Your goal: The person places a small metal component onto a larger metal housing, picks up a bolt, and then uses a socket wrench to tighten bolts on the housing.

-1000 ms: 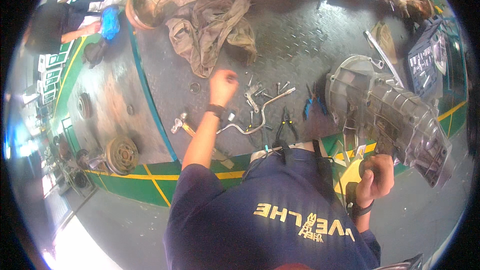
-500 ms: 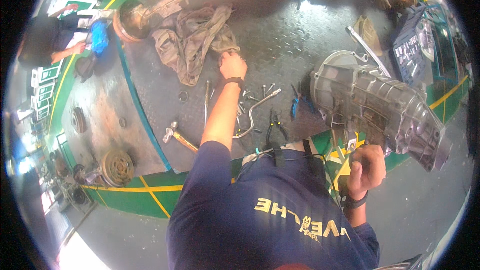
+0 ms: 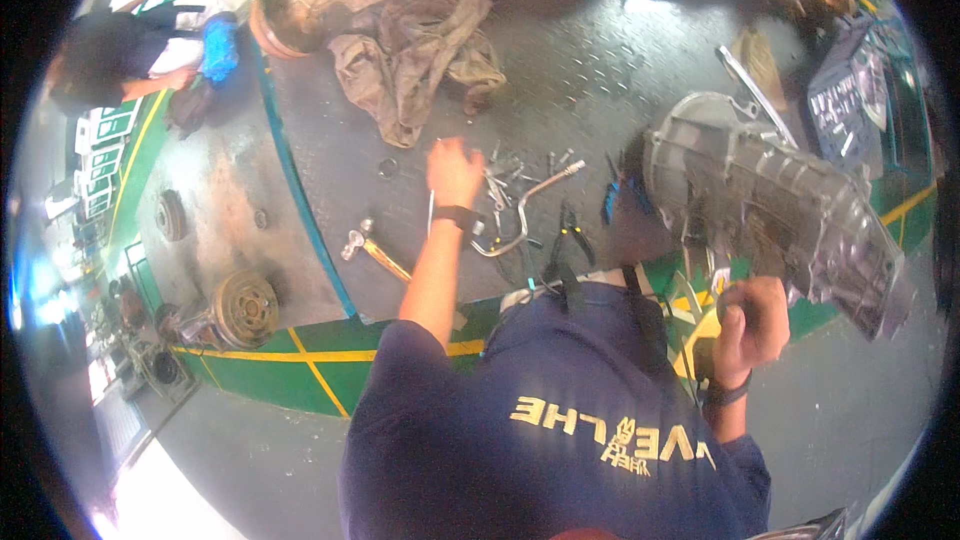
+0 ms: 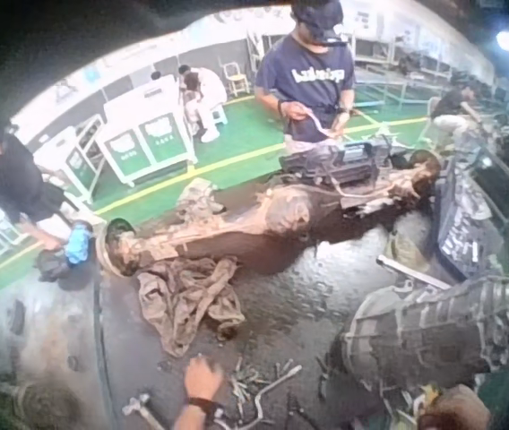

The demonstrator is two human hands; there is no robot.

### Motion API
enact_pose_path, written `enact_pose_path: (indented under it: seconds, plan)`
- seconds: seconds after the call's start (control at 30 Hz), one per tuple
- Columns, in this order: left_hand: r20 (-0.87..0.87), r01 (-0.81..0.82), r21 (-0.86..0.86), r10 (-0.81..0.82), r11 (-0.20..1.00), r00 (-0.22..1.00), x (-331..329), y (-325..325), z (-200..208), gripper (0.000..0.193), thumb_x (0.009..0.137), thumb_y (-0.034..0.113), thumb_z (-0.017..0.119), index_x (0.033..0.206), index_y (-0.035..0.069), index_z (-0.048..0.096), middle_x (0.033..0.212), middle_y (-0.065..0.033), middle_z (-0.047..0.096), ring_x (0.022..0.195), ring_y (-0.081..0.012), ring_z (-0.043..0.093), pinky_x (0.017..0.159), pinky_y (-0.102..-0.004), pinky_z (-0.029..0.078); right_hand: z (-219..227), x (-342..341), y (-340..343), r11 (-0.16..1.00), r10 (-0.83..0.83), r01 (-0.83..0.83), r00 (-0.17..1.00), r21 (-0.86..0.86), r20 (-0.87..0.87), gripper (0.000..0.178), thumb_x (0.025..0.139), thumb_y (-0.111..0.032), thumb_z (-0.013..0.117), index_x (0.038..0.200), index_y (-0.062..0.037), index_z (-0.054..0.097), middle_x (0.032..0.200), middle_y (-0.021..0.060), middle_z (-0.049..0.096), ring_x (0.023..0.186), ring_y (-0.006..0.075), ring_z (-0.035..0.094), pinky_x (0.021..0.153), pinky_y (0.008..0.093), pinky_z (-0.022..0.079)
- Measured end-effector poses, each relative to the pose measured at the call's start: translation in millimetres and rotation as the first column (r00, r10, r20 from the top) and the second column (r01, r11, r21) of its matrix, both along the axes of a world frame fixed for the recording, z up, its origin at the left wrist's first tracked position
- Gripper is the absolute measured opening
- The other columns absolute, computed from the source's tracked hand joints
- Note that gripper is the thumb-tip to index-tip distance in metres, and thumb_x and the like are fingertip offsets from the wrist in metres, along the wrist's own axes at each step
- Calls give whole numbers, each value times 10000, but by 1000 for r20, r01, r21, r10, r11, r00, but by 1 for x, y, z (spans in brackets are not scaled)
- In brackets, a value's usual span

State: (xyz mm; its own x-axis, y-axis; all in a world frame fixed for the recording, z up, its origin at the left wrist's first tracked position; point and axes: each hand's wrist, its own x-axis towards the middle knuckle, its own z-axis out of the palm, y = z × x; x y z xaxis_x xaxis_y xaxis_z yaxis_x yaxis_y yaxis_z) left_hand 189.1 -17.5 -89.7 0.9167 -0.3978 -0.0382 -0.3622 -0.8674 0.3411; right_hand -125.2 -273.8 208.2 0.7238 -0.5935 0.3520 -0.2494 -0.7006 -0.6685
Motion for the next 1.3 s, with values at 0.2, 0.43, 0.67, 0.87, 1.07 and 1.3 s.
enact_pose_path:
  seconds: [0.2,0.43,0.67,0.87,1.07,1.3]
  plan:
    - [-166,23,237,17,971,986,-2,28,-52,398,820,129,702,1162,-44,590,1147,-254,663,1063,-409,671,908,-503,549,0,0,3,1000,-9,9,1000,-29,17,213,846,-181,726,871,16,649,746,123,612,668,285,577,624,363,446]
    - [-254,42,113,-12,993,967,-49,24,-50,431,773,129,728,1164,36,570,1048,-240,687,955,-438,697,819,-525,569,2,-2,2,997,20,-19,1000,-70,8,193,821,-142,749,881,16,655,775,141,634,674,302,587,627,367,459]
    - [-283,-125,-241,53,962,958,-44,39,-50,428,783,123,698,1194,31,623,1109,-217,654,1062,-399,646,903,-462,537,4,-4,4,994,54,-53,999,-93,7,216,922,-169,682,906,43,644,808,140,620,726,264,582,669,343,453]
    - [-235,21,-216,-73,976,969,-40,22,-49,422,797,118,724,1206,59,638,1221,-181,623,1145,-384,624,960,-459,519,1,-5,4,995,22,-19,999,-97,37,170,813,-110,747,896,15,665,770,137,628,682,302,587,625,364,457]
    - [-376,161,3,-148,987,915,-27,21,-51,590,728,269,870,1222,73,613,1116,-175,692,1051,-390,672,895,-473,536,4,-2,5,993,45,-40,998,-112,36,174,795,-94,763,901,9,670,765,128,623,671,292,581,622,363,455]
    - [-626,178,-51,-171,983,761,-31,18,-5,485,768,458,826,919,5,738,935,-186,747,931,-332,727,804,-428,548,3,-6,3,994,27,-25,1000,-109,14,149,851,-108,738,898,8,659,785,126,616,694,273,583,639,345,454]
